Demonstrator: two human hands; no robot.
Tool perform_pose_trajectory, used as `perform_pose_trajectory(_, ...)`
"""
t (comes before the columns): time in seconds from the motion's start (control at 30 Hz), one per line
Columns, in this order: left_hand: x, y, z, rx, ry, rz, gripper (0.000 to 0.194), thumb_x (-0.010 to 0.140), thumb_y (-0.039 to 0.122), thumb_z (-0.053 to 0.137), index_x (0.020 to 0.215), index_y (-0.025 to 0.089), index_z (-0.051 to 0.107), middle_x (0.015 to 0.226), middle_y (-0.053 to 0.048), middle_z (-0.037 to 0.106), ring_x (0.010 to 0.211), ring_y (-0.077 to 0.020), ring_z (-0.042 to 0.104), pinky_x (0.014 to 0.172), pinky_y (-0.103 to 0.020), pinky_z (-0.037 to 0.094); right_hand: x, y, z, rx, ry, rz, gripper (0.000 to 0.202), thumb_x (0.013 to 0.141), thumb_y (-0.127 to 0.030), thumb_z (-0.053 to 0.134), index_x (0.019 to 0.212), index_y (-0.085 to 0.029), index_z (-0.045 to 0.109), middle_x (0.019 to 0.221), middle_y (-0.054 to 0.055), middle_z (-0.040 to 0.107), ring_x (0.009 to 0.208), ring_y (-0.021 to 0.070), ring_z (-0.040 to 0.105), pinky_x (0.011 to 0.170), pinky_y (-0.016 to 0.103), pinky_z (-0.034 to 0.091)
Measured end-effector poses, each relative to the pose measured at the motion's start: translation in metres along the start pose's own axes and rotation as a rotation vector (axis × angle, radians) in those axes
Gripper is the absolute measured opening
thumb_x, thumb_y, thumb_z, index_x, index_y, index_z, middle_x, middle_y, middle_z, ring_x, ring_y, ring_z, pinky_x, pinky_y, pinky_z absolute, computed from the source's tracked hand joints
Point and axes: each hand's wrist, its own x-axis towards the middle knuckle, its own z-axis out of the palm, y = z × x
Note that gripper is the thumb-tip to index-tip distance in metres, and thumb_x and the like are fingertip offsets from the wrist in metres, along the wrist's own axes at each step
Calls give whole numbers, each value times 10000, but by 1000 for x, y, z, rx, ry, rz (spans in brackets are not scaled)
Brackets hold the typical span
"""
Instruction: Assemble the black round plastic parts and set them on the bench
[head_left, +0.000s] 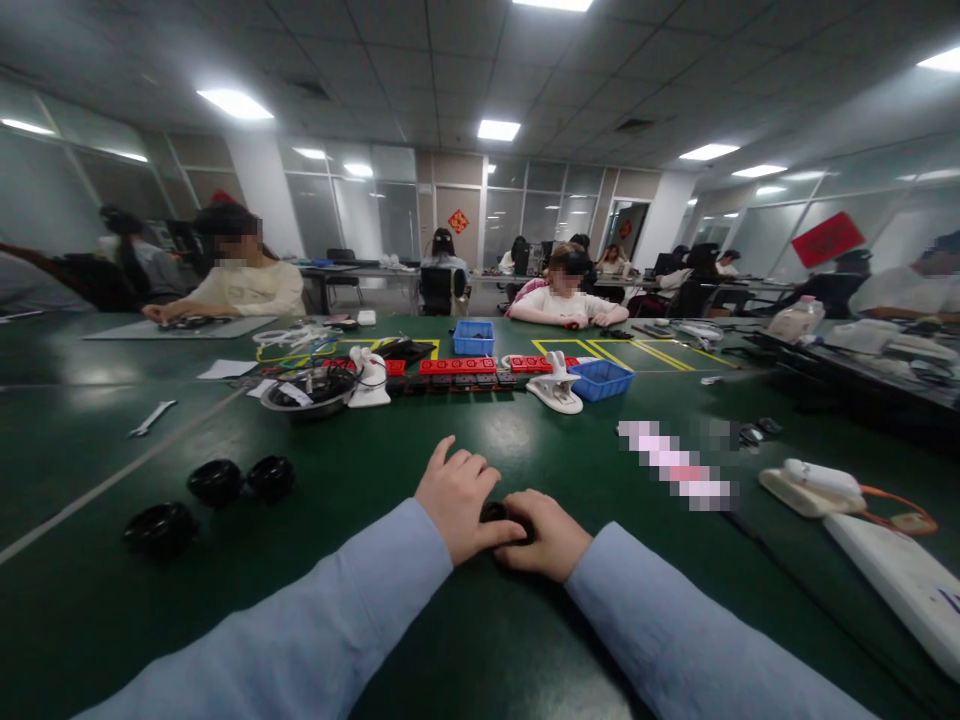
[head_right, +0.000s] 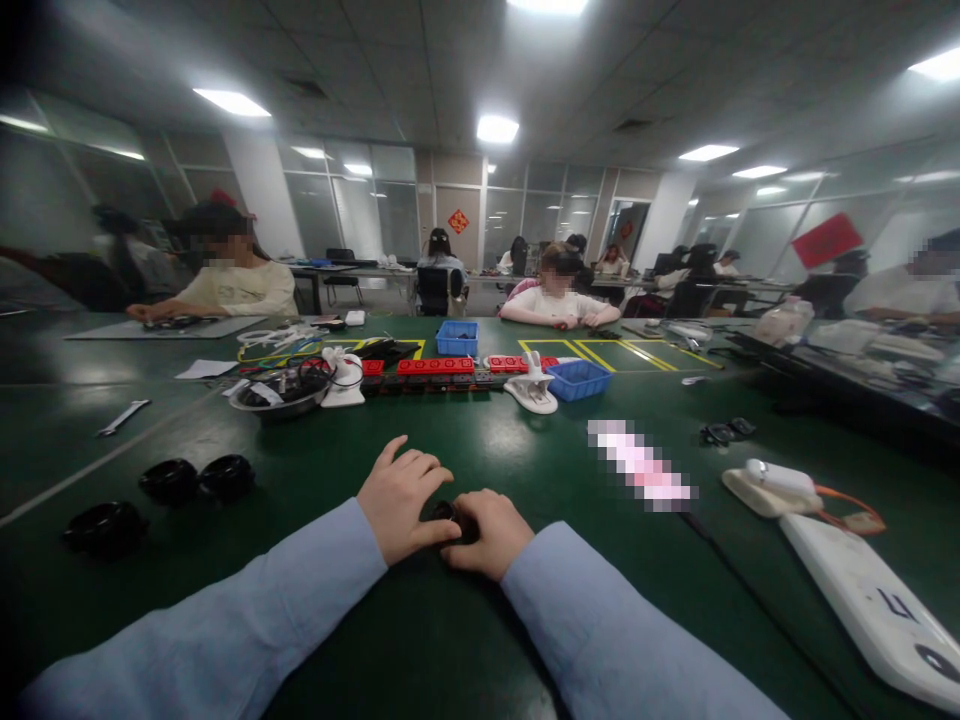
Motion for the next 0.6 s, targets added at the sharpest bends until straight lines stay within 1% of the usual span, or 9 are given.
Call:
perform_pose_trajectory(0.07, 1, -9, -2, -178, -27, 113, 423, 714, 504, 557, 969, 169, 593, 951, -73, 591, 902, -232, 518, 905, -422, 303, 0, 1, -2, 13, -23, -29, 205, 571, -310, 659, 682, -174, 553, 670, -11, 531, 668, 150, 467, 591, 246, 321)
perform_pose_trajectory(0.13, 1, -17, -3, -345, -103, 205, 389, 696, 431, 613, 994, 182, 591, 970, -60, 581, 910, -212, 515, 833, -345, 382, 0, 3, -3, 27, -40, -58, 237, 571, -304, 665, 749, -175, 579, 717, -3, 560, 696, 160, 486, 618, 257, 338)
perform_pose_trajectory(0.2, 2, -22, -2, -454, -198, 273, 387, 677, 367, 650, 1018, 193, 593, 984, -55, 569, 919, -205, 512, 811, -310, 406, 1, 4, -3, 39, -53, -83, 290, 568, -294, 671, 821, -174, 594, 765, 6, 583, 724, 170, 499, 646, 269, 350)
perform_pose_trajectory(0.27, 3, -26, -2, -505, -277, 306, 422, 660, 303, 674, 1058, 196, 585, 1025, -66, 546, 949, -209, 503, 841, -309, 399, 1, 5, -3, 47, -60, -95, 320, 562, -283, 679, 850, -166, 603, 796, 17, 596, 747, 180, 507, 668, 280, 357)
perform_pose_trajectory(0.37, 5, -28, -6, -509, -373, 310, 486, 648, 215, 684, 1116, 196, 556, 1062, -79, 534, 980, -219, 496, 867, -317, 387, 1, 5, -4, 50, -70, -98, 332, 559, -291, 690, 856, -162, 618, 798, 24, 597, 756, 188, 509, 681, 291, 363)
perform_pose_trajectory(0.47, 8, -28, -13, -425, -439, 276, 479, 669, 163, 666, 1131, 203, 547, 1032, -76, 563, 963, -223, 510, 844, -324, 398, 1, 5, -5, 51, -82, -94, 356, 566, -323, 693, 880, -171, 625, 783, 22, 587, 752, 187, 505, 680, 293, 364)
perform_pose_trajectory(0.53, 10, -27, -15, -358, -452, 248, 450, 689, 183, 662, 1125, 200, 553, 988, -74, 588, 933, -222, 526, 810, -317, 411, 0, 5, -6, 50, -87, -88, 370, 572, -339, 691, 894, -170, 625, 772, 23, 579, 745, 185, 501, 674, 292, 363)
perform_pose_trajectory(0.6, 10, -25, -15, -311, -443, 229, 426, 698, 242, 668, 1109, 200, 563, 932, -62, 610, 889, -213, 545, 771, -300, 420, 0, 5, -6, 47, -89, -82, 374, 578, -347, 688, 901, -169, 623, 766, 22, 572, 739, 181, 495, 667, 288, 360)
